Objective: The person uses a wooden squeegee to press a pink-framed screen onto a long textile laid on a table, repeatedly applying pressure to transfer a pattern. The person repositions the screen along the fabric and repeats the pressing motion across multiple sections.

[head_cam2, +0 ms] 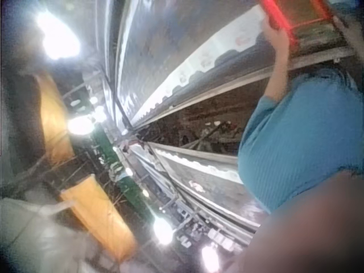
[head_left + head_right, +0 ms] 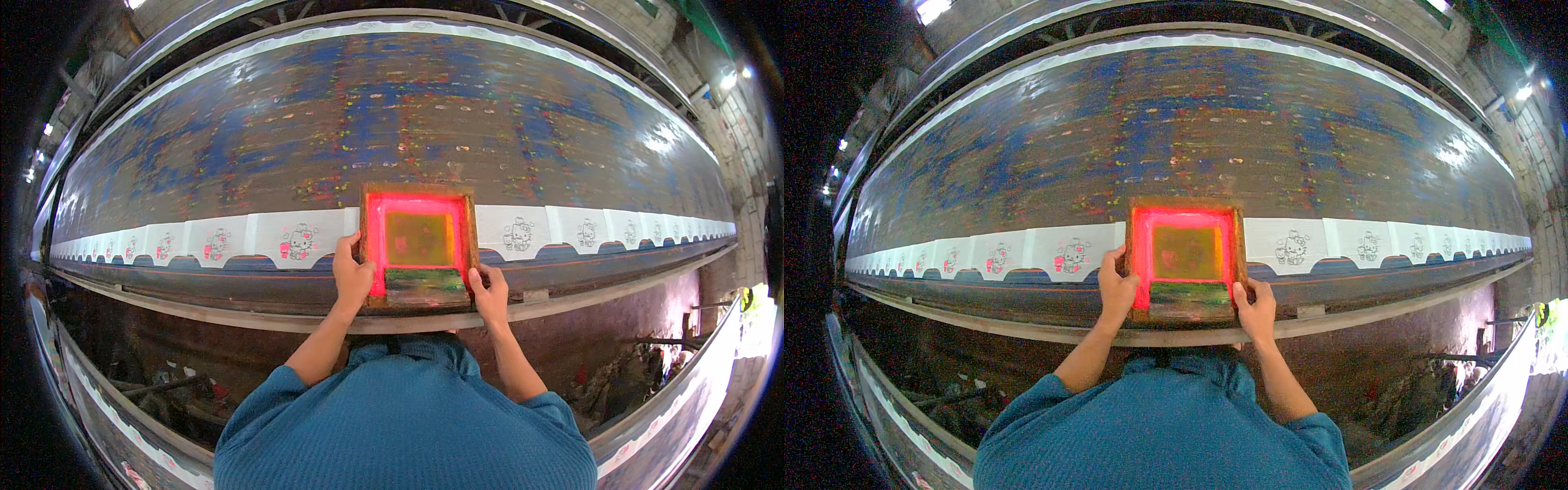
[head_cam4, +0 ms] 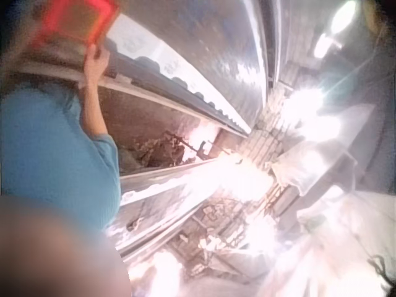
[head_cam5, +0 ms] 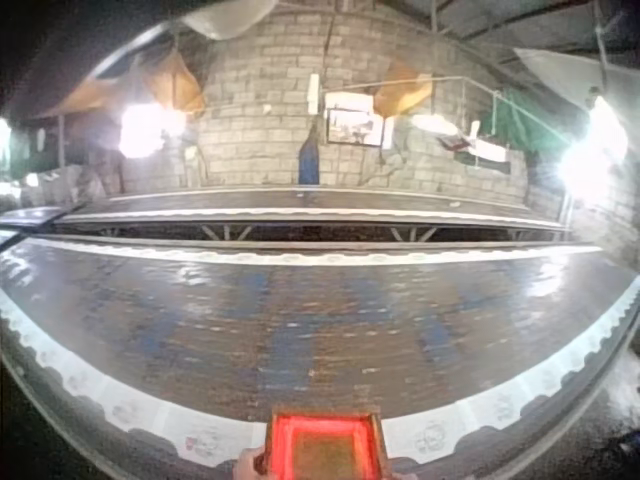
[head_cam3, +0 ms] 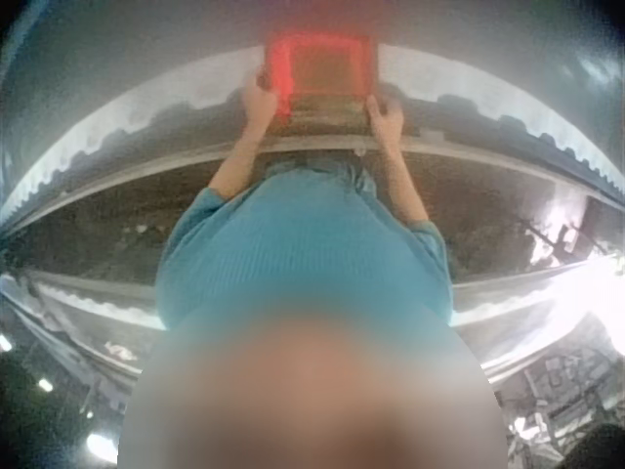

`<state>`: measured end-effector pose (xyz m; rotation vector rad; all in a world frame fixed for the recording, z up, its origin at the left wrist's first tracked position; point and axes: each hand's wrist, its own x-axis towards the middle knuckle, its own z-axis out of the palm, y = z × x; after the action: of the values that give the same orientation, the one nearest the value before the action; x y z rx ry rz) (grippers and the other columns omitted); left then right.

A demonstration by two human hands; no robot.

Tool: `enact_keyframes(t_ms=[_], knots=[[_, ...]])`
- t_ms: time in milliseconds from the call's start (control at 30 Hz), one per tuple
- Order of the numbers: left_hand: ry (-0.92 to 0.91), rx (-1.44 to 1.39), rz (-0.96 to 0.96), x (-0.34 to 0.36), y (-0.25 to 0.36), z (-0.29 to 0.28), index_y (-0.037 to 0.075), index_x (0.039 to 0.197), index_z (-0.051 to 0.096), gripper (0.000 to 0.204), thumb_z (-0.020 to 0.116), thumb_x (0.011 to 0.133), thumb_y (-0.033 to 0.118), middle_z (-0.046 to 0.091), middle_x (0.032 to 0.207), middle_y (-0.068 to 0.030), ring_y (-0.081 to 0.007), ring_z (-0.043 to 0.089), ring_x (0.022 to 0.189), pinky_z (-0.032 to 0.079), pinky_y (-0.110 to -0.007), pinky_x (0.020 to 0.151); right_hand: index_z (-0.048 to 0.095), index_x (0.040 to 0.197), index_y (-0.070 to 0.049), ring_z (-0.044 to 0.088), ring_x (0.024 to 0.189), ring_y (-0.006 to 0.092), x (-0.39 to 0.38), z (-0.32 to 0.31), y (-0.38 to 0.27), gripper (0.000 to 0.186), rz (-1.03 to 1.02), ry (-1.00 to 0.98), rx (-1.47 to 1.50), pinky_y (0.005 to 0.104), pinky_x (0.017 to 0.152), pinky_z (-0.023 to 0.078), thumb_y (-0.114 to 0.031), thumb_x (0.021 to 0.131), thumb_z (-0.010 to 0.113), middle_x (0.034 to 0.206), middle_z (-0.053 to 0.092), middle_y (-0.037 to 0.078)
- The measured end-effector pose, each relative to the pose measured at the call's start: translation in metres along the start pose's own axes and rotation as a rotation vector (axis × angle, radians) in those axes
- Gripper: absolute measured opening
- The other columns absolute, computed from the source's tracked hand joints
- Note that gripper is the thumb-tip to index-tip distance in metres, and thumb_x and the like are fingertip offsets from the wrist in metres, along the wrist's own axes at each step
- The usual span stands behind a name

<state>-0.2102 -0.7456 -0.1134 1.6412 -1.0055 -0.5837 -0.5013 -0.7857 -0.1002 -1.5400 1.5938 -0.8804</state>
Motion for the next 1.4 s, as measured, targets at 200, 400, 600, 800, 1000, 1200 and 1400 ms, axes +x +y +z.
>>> enact_keyframes(t_ms=[200,400,600,800,1000,1200,1400], knots=[[0.033,-0.128,0.061,-0.003,0.036,0.09,-0.005,0.127,0.054,0.056,0.063,0.072,-0.01,0.06,0.12,-0.0189,-0.0299,0.061,0.116,0.046,-0.039,0.104,0.068,0.112,0.004,0.062,0.09,0.0319,0.039,-0.079,0.031,0.042,-0.166,0.071,-0.057,0.0413,0.081,0.05,-0.032,0.093,0.072,0.095,0.064,0.017],[0.019,-0.123,0.009,-0.036,0.061,0.192,-0.006,0.127,0.051,0.055,0.061,0.073,-0.011,0.057,0.118,-0.0181,-0.03,0.058,0.117,0.044,-0.039,0.105,0.069,0.11,0.004,0.062,0.087,0.0328,0.078,-0.166,0.079,0.041,-0.163,0.066,-0.071,0.0417,0.08,0.05,-0.032,0.092,0.072,0.094,0.063,0.017],[0.006,0.023,0.027,-0.048,0.065,0.232,-0.005,0.127,0.052,0.053,0.061,0.075,-0.009,0.06,0.119,-0.0195,-0.0302,0.059,0.115,0.045,-0.038,0.101,0.068,0.11,0.005,0.062,0.086,0.0325,0.095,-0.198,0.114,0.045,-0.192,-0.002,-0.069,0.0417,0.079,0.05,-0.036,0.092,0.073,0.094,0.063,0.018],[0.006,0.043,-0.095,-0.048,0.066,0.239,-0.004,0.127,0.055,0.051,0.064,0.077,-0.007,0.065,0.116,-0.019,-0.0301,0.064,0.111,0.048,-0.039,0.097,0.069,0.11,0.004,0.062,0.083,0.0288,0.098,-0.203,0.127,0.043,-0.131,-0.028,-0.017,0.0394,0.077,0.05,-0.035,0.092,0.074,0.092,0.062,0.016],[0.032,0.155,-0.051,-0.048,0.07,0.241,-0.004,0.126,0.057,0.048,0.066,0.079,-0.003,0.066,0.114,-0.0209,-0.0334,0.065,0.11,0.05,-0.04,0.095,0.07,0.108,0.003,0.063,0.083,0.0266,0.099,-0.203,0.132,0.037,-0.062,-0.006,0.063,0.0382,0.077,0.05,-0.03,0.092,0.073,0.089,0.063,0.014],[0.031,0.186,-0.047,-0.05,0.07,0.243,-0.004,0.125,0.056,0.047,0.067,0.079,0.001,0.065,0.113,-0.0236,-0.0377,0.065,0.108,0.049,-0.042,0.094,0.068,0.113,0.001,0.062,0.096,0.033,0.095,-0.205,0.11,0.035,-0.241,0.082,-0.096,0.0422,0.086,0.049,-0.025,0.09,0.074,0.104,0.063,0.017],[0.023,0.202,0.018,-0.049,0.068,0.241,-0.004,0.126,0.055,0.05,0.066,0.077,0.0,0.064,0.116,-0.0234,-0.0387,0.064,0.11,0.049,-0.043,0.095,0.067,0.113,-0.003,0.06,0.106,0.0347,0.071,-0.209,0.048,0.038,-0.806,-0.378,-0.391,0.0469,0.091,0.048,-0.019,0.08,0.075,0.115,0.062,0.016]])
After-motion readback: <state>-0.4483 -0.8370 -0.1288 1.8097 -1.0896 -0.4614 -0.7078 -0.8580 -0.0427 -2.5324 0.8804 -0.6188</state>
